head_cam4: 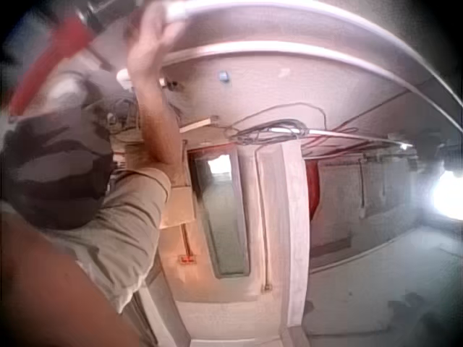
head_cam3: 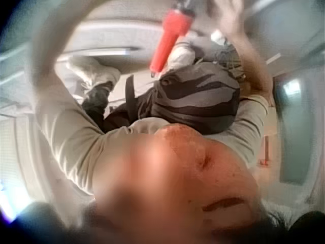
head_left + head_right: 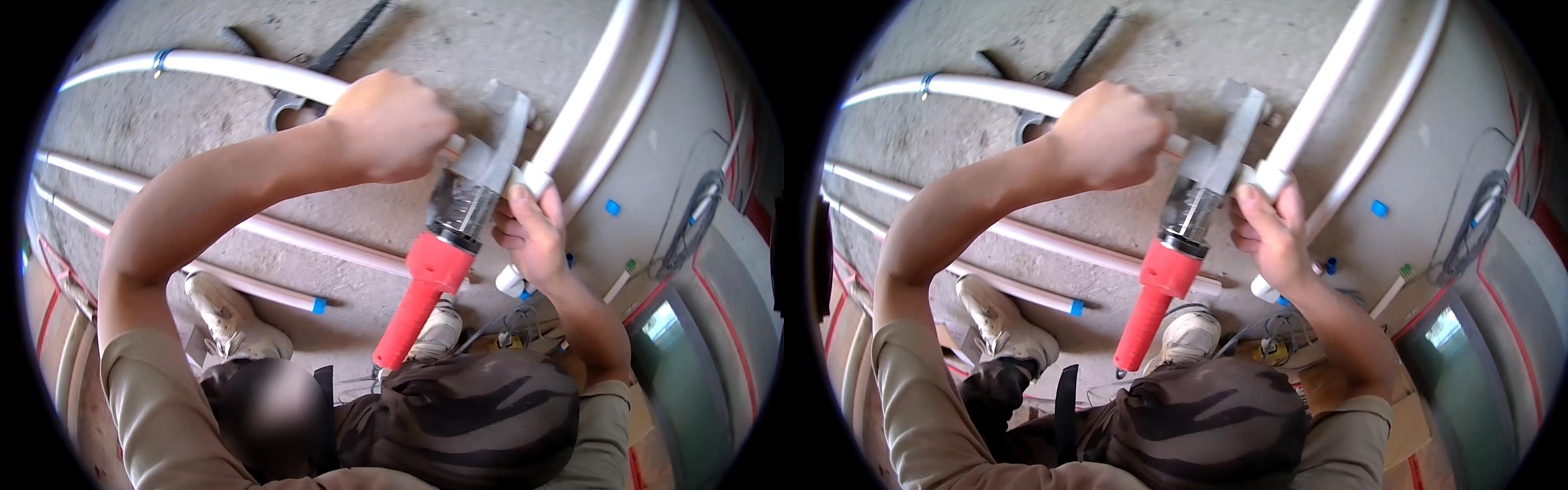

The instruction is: The person assembles white PVC pipes and fittings on a concrete floor. They use a red pipe fusion tool to heat and join the pipes, and a pipe cutter to trim the ends of the pipes to the correct length.

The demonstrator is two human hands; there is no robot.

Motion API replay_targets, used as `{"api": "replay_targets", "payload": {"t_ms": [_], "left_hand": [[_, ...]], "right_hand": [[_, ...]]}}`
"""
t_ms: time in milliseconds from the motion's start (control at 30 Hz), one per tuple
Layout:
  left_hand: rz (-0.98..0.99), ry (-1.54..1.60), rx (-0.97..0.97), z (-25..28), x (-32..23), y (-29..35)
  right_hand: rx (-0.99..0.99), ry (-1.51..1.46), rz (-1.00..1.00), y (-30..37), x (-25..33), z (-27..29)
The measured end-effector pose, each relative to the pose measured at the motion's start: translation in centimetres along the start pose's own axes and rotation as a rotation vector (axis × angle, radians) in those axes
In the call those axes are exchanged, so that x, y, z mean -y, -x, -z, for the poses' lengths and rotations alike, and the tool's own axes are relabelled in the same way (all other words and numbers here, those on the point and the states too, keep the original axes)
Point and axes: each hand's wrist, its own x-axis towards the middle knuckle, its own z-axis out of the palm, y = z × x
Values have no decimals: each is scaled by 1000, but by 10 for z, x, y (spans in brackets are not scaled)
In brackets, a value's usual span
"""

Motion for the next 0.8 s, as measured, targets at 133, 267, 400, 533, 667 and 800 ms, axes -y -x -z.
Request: {"api": "replay_targets", "payload": {"t_ms": [133,267,400,533,667,800], "left_hand": [[-3,-41,-104,-2,-4,-8],[-13,-53,-117,1,-7,-11],[7,-41,-120,0,-6,-9],[1,-10,-55,4,-3,-2],[11,17,9,9,-1,10],[-42,68,-55,7,4,19]], "right_hand": [[26,-10,-2,-4,5,13],[19,21,-7,-3,13,13],[14,13,-9,-5,12,12],[-30,26,-14,1,7,1],[-39,45,-21,3,-2,-9],[-23,29,3,5,-5,-19]]}}
